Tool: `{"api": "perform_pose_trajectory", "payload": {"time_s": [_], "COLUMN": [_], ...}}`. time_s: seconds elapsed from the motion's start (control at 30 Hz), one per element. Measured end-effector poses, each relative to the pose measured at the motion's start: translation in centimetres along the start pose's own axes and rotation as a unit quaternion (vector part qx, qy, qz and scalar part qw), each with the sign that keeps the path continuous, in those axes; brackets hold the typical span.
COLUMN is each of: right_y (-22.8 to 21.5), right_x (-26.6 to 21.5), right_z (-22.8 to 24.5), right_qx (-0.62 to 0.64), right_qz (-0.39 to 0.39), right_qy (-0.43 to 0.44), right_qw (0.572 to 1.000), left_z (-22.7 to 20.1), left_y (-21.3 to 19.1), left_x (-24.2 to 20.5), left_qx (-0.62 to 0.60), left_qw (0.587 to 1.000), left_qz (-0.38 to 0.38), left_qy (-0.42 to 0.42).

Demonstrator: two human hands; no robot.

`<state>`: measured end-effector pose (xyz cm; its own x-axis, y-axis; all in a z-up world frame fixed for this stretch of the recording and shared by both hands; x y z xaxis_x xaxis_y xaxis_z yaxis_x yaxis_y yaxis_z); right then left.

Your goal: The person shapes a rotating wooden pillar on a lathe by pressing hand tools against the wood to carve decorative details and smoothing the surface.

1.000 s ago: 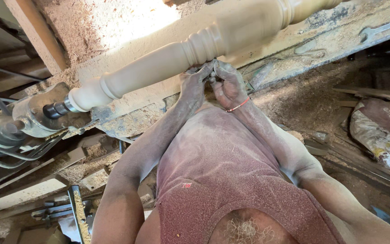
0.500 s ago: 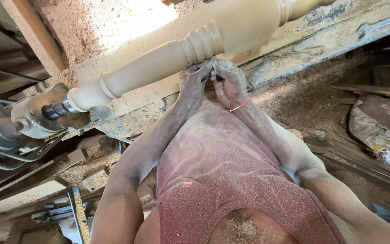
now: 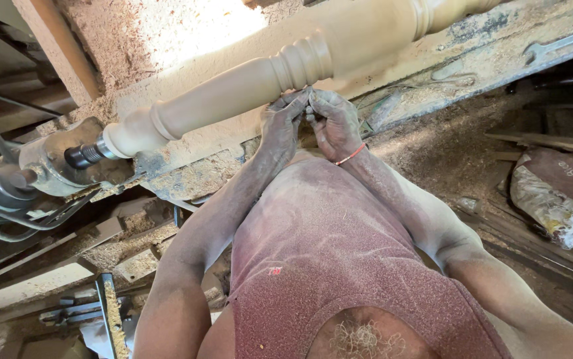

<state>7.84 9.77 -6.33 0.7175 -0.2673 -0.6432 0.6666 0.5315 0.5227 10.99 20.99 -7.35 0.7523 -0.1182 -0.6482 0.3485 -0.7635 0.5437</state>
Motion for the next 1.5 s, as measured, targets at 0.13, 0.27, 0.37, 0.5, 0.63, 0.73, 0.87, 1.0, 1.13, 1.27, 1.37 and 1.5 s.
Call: {"api": "perform_pose_trajectory", "payload": {"time_s": [0.13, 0.27, 0.37, 0.5, 0.63, 0.73, 0.87, 1.0, 1.13, 1.27, 1.37, 1.5], "right_y": [0.7, 1.1, 0.6, 0.4, 0.1, 0.1, 0.3, 0.7, 1.3, 2.1, 2.0, 1.9], "right_x": [-0.2, -0.4, -0.5, -0.4, -0.2, -0.3, -0.3, -0.5, -0.7, -0.7, -1.1, -1.1], "right_z": [0.0, 0.3, 0.3, 0.2, -0.1, -0.5, -0.7, -0.6, -1.0, -1.3, -1.0, -0.7], "right_qx": [0.005, -0.001, -0.008, -0.005, -0.015, -0.018, -0.022, -0.039, -0.044, -0.031, -0.037, -0.047], "right_qz": [0.014, 0.017, -0.008, -0.016, -0.018, -0.011, -0.006, 0.002, -0.006, 0.0, -0.01, -0.018], "right_qy": [-0.003, -0.013, -0.003, -0.014, -0.014, -0.012, -0.014, -0.015, 0.0, 0.018, 0.02, 0.014], "right_qw": [1.0, 1.0, 1.0, 1.0, 1.0, 1.0, 1.0, 0.999, 0.999, 0.999, 0.999, 0.999], "left_z": [-1.0, -1.9, -2.3, -2.1, -1.8, -1.6, -1.7, -1.8, -1.9, -2.9, -3.4, -3.5], "left_y": [0.5, 0.9, 1.4, 1.4, 0.7, 0.4, -0.1, -0.5, -0.9, -0.6, -0.5, -0.3], "left_x": [-0.2, -1.2, -1.4, -1.3, -1.4, -1.1, -1.1, -1.1, -1.1, -1.5, -1.9, -1.7], "left_qx": [0.001, 0.019, 0.003, -0.005, -0.001, -0.021, -0.022, -0.025, -0.029, -0.041, -0.036, -0.03], "left_qw": [1.0, 0.999, 1.0, 1.0, 1.0, 1.0, 1.0, 1.0, 0.999, 0.998, 0.998, 0.999], "left_qz": [-0.006, -0.023, -0.018, -0.011, -0.01, 0.001, 0.004, 0.004, -0.003, -0.008, -0.013, -0.011], "left_qy": [0.01, 0.015, 0.019, 0.014, 0.007, 0.006, 0.018, 0.016, 0.016, 0.04, 0.041, 0.044]}}
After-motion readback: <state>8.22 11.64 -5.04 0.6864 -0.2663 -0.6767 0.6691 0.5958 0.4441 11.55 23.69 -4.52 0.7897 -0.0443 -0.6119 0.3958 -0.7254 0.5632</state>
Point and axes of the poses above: each hand's wrist, its own x-axis towards the middle knuckle, its own y-axis out of the palm, z = x × y, the point moved 10 cm from there along x, towards the middle knuckle, and after that the axes turned 13 degrees about -z, right-handed, at the moved point
